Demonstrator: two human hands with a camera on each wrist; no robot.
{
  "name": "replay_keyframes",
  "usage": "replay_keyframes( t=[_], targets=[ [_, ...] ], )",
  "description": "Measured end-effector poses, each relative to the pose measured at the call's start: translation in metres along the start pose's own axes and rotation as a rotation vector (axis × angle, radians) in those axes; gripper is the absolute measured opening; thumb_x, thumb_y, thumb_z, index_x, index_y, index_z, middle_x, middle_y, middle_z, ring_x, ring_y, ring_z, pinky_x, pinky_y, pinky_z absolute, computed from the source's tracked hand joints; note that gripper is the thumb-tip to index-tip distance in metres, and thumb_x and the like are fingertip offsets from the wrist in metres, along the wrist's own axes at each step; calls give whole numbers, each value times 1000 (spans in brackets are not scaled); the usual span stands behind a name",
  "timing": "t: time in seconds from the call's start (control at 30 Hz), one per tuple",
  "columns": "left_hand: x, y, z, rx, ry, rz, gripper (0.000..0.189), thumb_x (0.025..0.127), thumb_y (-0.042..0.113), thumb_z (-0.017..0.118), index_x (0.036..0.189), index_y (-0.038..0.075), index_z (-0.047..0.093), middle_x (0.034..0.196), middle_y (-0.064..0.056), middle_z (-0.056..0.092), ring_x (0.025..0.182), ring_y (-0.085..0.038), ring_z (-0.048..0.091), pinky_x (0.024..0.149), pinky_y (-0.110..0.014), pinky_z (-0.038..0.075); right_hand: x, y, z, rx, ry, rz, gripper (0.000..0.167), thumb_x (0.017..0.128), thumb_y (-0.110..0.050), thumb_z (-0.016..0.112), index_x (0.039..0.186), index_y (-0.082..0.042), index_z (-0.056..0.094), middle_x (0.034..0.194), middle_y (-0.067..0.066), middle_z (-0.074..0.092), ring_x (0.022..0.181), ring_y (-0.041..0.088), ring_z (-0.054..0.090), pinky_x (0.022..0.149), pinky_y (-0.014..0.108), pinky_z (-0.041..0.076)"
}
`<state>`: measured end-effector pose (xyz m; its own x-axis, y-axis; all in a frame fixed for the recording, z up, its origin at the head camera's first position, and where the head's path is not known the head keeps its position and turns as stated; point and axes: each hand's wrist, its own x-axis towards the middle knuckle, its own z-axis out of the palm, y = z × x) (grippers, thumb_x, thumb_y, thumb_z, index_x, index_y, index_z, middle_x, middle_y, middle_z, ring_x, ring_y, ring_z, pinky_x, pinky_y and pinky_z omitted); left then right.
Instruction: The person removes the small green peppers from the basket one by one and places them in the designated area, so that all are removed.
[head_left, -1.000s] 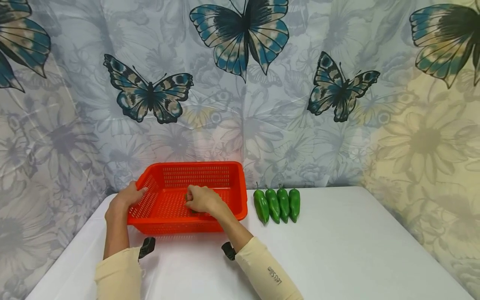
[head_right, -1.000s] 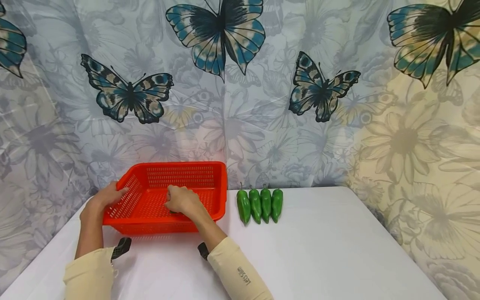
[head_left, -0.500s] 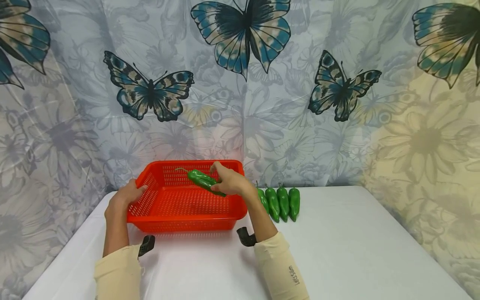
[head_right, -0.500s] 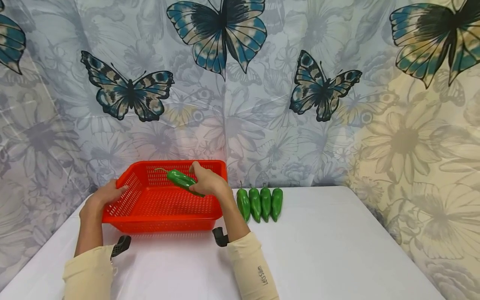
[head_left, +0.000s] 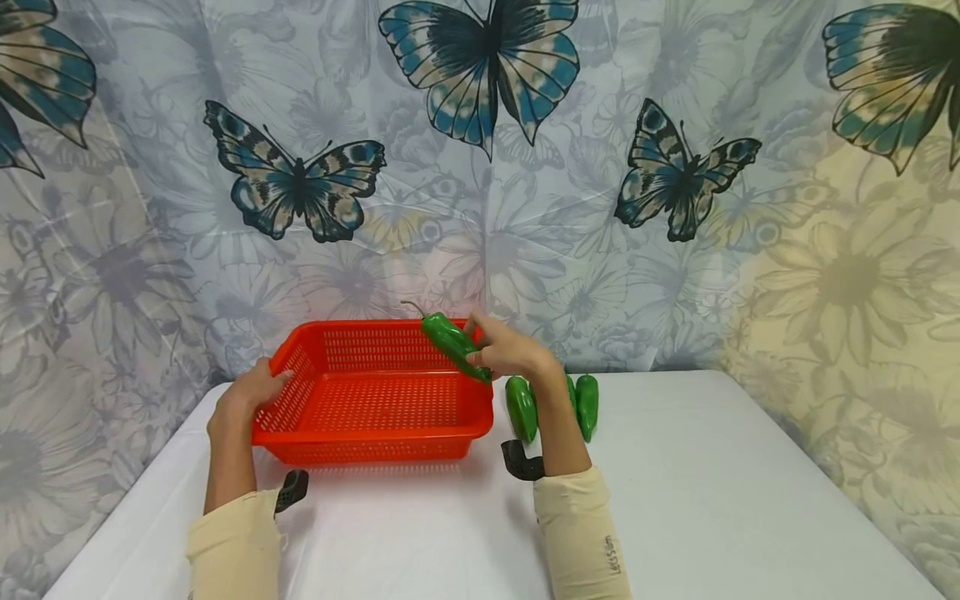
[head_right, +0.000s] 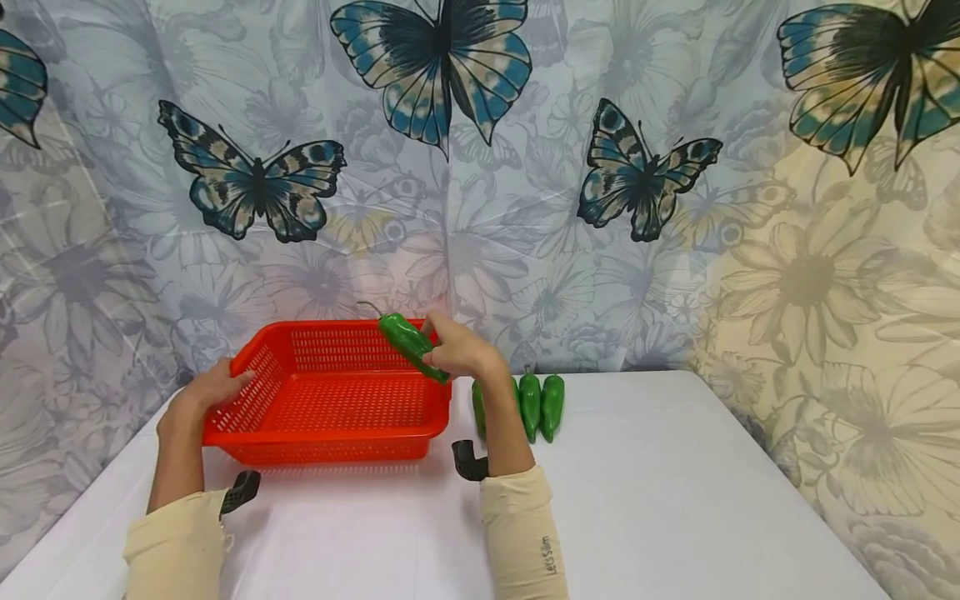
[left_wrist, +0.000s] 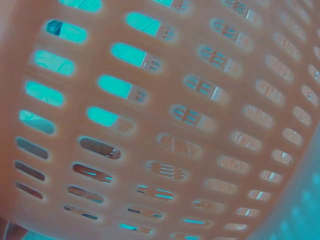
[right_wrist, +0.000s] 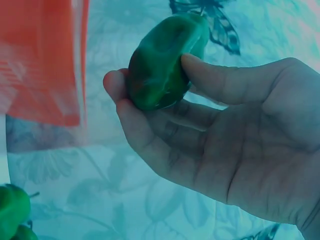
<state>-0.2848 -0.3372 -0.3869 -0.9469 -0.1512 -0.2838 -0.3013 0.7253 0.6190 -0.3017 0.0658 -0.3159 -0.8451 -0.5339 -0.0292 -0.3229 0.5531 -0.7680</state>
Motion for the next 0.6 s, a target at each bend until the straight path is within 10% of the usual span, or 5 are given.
replay_keyframes(
  t=[0.6],
  targets=[
    [-3, -1, 2, -78, 2, -33, 72, 111, 38, 40, 158, -8, 10, 135, -35, 48, 109, -41, 67, 82, -47, 67, -13, 6, -19, 85, 69, 65, 25, 101, -7, 55, 124, -4, 47, 104, 18, 67, 89, 26, 66, 72, 37, 60]
  ],
)
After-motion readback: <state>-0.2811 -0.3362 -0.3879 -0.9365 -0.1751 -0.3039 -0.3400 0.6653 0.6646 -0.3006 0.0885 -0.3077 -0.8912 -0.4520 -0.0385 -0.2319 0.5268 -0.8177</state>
